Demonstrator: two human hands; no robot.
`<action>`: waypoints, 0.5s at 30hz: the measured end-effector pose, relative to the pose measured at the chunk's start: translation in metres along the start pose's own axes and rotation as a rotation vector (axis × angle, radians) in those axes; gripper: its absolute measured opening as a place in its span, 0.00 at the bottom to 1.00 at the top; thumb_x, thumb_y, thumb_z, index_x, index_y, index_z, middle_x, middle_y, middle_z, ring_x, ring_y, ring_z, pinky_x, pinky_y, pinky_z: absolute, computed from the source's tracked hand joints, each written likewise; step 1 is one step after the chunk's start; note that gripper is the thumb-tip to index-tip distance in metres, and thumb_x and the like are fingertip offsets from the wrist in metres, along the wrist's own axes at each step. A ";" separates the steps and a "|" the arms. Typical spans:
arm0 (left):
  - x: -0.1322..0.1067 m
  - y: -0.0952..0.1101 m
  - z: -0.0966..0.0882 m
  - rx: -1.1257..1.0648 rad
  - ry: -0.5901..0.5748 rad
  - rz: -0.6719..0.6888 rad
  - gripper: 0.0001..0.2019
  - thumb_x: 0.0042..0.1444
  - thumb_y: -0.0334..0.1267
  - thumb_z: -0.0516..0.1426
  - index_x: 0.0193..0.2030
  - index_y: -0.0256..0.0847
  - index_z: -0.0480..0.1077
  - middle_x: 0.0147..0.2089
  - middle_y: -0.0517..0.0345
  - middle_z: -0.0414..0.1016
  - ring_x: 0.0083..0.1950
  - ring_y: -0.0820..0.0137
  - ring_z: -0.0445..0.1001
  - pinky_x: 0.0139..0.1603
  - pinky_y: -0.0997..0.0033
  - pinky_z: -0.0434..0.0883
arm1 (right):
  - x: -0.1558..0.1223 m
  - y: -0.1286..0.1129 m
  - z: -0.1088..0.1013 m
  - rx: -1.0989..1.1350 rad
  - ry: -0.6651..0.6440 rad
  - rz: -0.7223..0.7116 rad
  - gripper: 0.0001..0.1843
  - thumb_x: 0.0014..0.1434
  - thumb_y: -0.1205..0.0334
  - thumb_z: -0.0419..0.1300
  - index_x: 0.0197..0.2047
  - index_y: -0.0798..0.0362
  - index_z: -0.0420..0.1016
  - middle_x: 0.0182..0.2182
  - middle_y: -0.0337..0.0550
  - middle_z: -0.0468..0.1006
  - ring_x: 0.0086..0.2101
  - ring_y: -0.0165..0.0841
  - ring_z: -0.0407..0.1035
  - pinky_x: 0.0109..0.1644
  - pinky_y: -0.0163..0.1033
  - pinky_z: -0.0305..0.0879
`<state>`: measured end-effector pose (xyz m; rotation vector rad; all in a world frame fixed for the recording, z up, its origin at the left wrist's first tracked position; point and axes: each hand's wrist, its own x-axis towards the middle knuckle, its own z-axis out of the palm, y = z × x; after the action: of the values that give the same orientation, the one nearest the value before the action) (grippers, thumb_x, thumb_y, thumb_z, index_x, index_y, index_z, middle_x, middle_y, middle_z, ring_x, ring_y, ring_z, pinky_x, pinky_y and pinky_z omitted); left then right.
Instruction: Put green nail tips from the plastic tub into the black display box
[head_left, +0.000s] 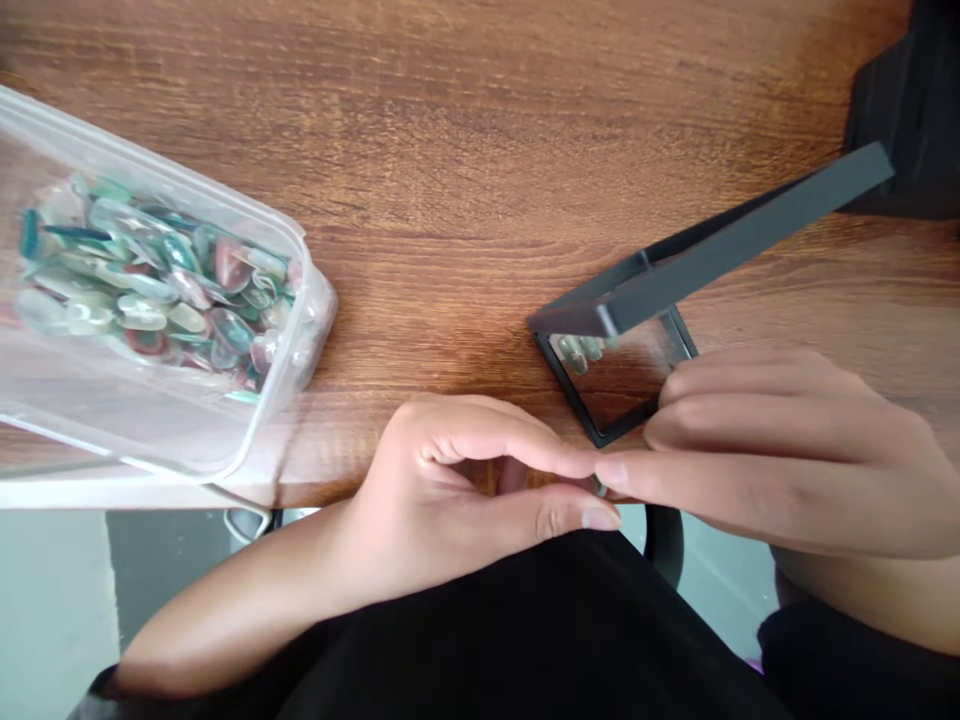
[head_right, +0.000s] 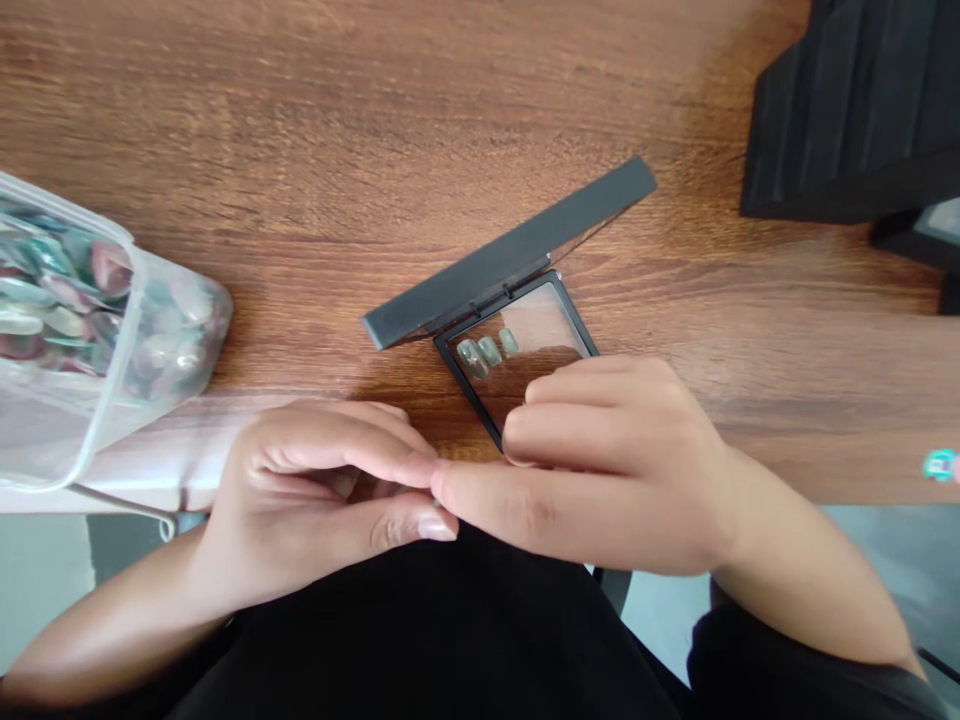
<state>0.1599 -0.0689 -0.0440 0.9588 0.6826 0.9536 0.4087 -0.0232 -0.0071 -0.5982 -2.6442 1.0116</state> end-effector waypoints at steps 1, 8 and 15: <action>0.000 0.000 -0.001 0.018 0.001 0.005 0.19 0.47 0.15 0.73 0.44 0.35 0.84 0.40 0.53 0.88 0.38 0.72 0.87 0.40 0.87 0.82 | 0.000 0.001 -0.001 0.013 -0.004 -0.011 0.14 0.78 0.71 0.54 0.61 0.50 0.74 0.36 0.38 0.79 0.33 0.28 0.71 0.36 0.40 0.61; -0.002 -0.001 -0.004 0.115 0.009 0.009 0.15 0.52 0.23 0.74 0.44 0.41 0.85 0.43 0.54 0.87 0.38 0.73 0.86 0.41 0.84 0.83 | 0.004 0.002 -0.003 -0.022 0.014 -0.035 0.10 0.79 0.70 0.54 0.49 0.52 0.76 0.36 0.39 0.81 0.33 0.27 0.74 0.36 0.39 0.65; 0.000 -0.002 -0.003 0.094 0.010 0.021 0.13 0.51 0.23 0.74 0.43 0.37 0.85 0.42 0.52 0.87 0.38 0.73 0.86 0.42 0.84 0.83 | 0.010 -0.007 -0.002 -0.064 0.033 -0.012 0.16 0.76 0.73 0.54 0.38 0.51 0.77 0.28 0.36 0.78 0.28 0.26 0.69 0.32 0.39 0.61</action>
<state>0.1580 -0.0688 -0.0472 1.0466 0.7319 0.9520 0.3988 -0.0223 0.0002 -0.6060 -2.6569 0.9081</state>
